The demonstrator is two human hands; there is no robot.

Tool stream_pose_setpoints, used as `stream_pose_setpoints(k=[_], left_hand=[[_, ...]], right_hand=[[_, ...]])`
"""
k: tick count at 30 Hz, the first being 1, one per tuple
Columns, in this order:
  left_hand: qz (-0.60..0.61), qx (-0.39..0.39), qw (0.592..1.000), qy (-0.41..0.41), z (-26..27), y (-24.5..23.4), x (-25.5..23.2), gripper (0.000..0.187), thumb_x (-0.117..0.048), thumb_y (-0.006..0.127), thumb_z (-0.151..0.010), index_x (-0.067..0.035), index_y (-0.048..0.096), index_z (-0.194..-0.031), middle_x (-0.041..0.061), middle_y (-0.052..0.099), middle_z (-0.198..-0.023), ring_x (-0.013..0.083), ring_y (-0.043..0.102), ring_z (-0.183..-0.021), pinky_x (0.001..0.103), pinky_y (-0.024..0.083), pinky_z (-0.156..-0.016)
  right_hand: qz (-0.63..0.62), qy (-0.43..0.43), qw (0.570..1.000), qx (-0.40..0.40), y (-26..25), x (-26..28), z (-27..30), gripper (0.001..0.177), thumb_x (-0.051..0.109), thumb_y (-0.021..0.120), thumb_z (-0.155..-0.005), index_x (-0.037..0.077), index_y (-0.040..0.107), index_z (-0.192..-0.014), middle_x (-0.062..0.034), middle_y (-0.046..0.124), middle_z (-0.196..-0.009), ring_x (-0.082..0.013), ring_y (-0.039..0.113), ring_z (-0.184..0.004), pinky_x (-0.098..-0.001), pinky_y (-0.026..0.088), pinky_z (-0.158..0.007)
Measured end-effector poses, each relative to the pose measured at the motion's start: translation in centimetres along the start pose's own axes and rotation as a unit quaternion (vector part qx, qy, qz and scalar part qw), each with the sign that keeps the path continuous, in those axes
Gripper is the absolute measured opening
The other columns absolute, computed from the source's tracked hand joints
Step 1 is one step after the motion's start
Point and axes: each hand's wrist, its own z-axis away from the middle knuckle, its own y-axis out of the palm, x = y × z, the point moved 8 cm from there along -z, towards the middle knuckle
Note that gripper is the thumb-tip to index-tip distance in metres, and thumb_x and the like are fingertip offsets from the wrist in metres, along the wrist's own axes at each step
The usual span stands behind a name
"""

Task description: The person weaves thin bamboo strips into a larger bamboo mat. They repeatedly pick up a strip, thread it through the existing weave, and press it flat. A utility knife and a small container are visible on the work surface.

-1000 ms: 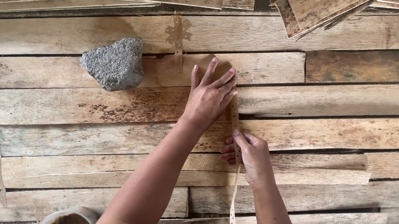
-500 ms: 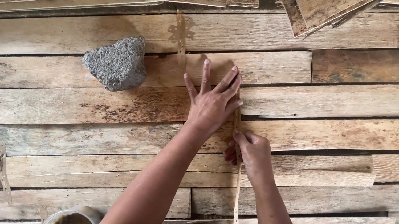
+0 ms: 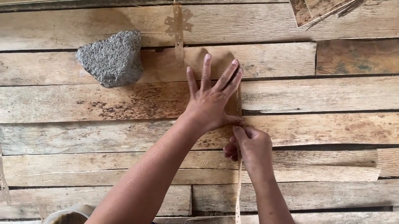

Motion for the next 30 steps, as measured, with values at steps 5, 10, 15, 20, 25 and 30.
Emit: stream_pose_setpoints(k=[5,10,15,20,25,30], left_hand=[[0.002,0.006,1.000,-0.005,0.1,0.1,0.1,0.122,-0.076,0.075,-0.073,-0.025,0.015,-0.166,-0.007,-0.011,-0.172,0.0525,-0.022,-0.149,0.082,-0.006,-0.113],[0.001,0.005,1.000,-0.002,0.2,0.1,0.0,0.127,-0.082,0.073,-0.067,-0.025,0.015,-0.166,-0.007,-0.009,-0.172,0.0519,-0.021,-0.150,0.082,-0.006,-0.114],[-0.002,-0.011,1.000,0.003,0.4,-0.3,-0.1,0.124,-0.070,0.079,-0.070,-0.024,0.014,-0.166,-0.005,-0.008,-0.173,0.0526,-0.019,-0.150,0.083,-0.005,-0.113],[-0.009,-0.021,1.000,0.009,0.1,1.3,0.2,0.115,-0.054,0.079,-0.077,-0.026,0.013,-0.167,-0.004,-0.010,-0.173,0.0519,-0.020,-0.150,0.084,-0.003,-0.111],[0.015,-0.021,1.000,0.010,0.9,-0.6,0.2,0.133,-0.071,0.081,-0.069,-0.021,0.007,-0.167,-0.003,-0.004,-0.174,0.0503,-0.018,-0.152,0.082,-0.005,-0.113],[0.015,-0.037,0.999,0.006,0.7,-0.5,0.2,0.138,-0.072,0.081,-0.069,-0.014,0.003,-0.166,0.003,-0.004,-0.174,0.0486,-0.014,-0.154,0.079,0.001,-0.115]], right_hand=[[-0.019,0.005,0.999,0.035,-0.3,1.2,1.6,0.028,0.020,0.066,-0.095,-0.004,0.068,-0.081,-0.0211,0.069,-0.063,-0.0283,0.073,-0.055,-0.0340,0.059,-0.045],[0.004,0.000,0.999,0.037,-0.3,0.4,1.2,0.027,0.017,0.066,-0.096,-0.003,0.069,-0.080,-0.0224,0.070,-0.062,-0.0294,0.074,-0.055,-0.0349,0.059,-0.046],[0.176,-0.060,0.982,-0.031,0.2,1.5,0.8,0.035,0.019,0.061,-0.096,0.003,0.070,-0.066,-0.0128,0.066,-0.048,-0.0214,0.069,-0.040,-0.0306,0.056,-0.034],[0.281,-0.269,0.919,-0.055,3.0,6.2,5.1,0.019,0.019,0.064,-0.094,0.008,0.069,-0.078,-0.0165,0.067,-0.063,-0.0357,0.071,-0.066,-0.0452,0.054,-0.052],[0.386,-0.378,0.797,-0.270,-3.9,7.4,-0.5,0.022,0.034,0.078,-0.093,0.022,0.066,-0.106,-0.0064,0.075,-0.101,-0.0321,0.073,-0.097,-0.0507,0.056,-0.079],[0.523,-0.295,0.765,-0.231,-0.8,7.4,-5.3,0.075,0.049,0.082,-0.084,0.007,0.047,-0.135,-0.0236,0.004,-0.171,-0.0476,0.004,-0.155,-0.0718,0.007,-0.120]])
